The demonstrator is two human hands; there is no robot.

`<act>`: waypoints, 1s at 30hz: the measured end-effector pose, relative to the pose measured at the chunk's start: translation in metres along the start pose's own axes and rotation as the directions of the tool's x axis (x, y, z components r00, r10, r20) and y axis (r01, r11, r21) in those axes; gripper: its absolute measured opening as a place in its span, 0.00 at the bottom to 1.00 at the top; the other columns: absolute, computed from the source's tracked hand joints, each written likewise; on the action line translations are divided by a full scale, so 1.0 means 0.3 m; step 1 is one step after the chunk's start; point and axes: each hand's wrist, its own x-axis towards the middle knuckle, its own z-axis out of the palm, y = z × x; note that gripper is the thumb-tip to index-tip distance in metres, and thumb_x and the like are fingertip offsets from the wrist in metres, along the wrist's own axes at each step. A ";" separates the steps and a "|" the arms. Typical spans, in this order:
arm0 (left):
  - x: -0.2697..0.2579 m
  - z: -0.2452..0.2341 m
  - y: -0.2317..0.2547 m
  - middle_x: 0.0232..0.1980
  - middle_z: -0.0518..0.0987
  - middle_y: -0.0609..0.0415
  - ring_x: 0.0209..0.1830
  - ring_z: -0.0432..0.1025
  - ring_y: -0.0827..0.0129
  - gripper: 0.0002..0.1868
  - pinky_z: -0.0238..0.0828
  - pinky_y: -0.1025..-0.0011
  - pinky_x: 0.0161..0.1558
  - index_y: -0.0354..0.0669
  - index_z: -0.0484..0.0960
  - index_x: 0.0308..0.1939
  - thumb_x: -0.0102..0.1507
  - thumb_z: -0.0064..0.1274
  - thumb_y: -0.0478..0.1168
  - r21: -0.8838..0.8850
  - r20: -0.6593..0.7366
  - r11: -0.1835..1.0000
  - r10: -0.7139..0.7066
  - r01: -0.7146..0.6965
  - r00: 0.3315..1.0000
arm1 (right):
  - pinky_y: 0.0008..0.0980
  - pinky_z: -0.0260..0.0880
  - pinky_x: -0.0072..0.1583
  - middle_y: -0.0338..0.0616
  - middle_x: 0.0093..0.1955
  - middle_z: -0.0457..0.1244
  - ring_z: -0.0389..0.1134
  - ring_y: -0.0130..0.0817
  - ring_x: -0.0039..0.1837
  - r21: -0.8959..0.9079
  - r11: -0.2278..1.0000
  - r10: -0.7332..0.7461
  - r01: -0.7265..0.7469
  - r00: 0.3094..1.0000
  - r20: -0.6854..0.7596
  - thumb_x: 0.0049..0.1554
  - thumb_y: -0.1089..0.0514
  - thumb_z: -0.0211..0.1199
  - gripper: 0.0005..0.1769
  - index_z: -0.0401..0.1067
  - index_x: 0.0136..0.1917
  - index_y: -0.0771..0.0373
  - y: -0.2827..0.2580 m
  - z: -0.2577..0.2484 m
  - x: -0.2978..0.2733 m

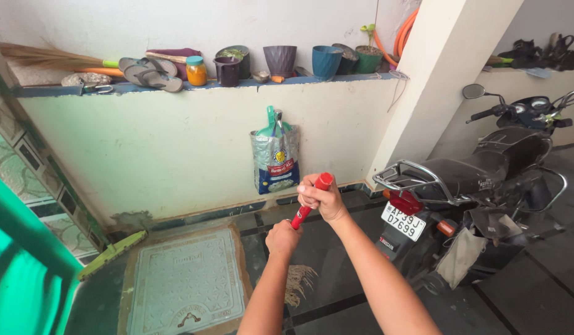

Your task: The person mops a tiled floor using a red-handled string mop and a white bucket. They clean the area around a parked motorcycle and a wall with potted plants, repeatedly dipping the mop into the bucket to wet it.

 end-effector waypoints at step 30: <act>0.248 -0.152 -0.057 0.49 0.84 0.44 0.54 0.78 0.48 0.18 0.73 0.55 0.57 0.56 0.87 0.47 0.60 0.53 0.57 -0.066 -0.021 0.995 0.068 -0.070 0.997 | 0.27 0.50 0.30 0.32 0.22 0.49 0.48 0.22 0.23 -0.035 0.995 -0.093 0.090 0.992 -0.090 0.56 0.59 0.64 0.23 0.55 0.27 0.56 0.087 0.088 0.370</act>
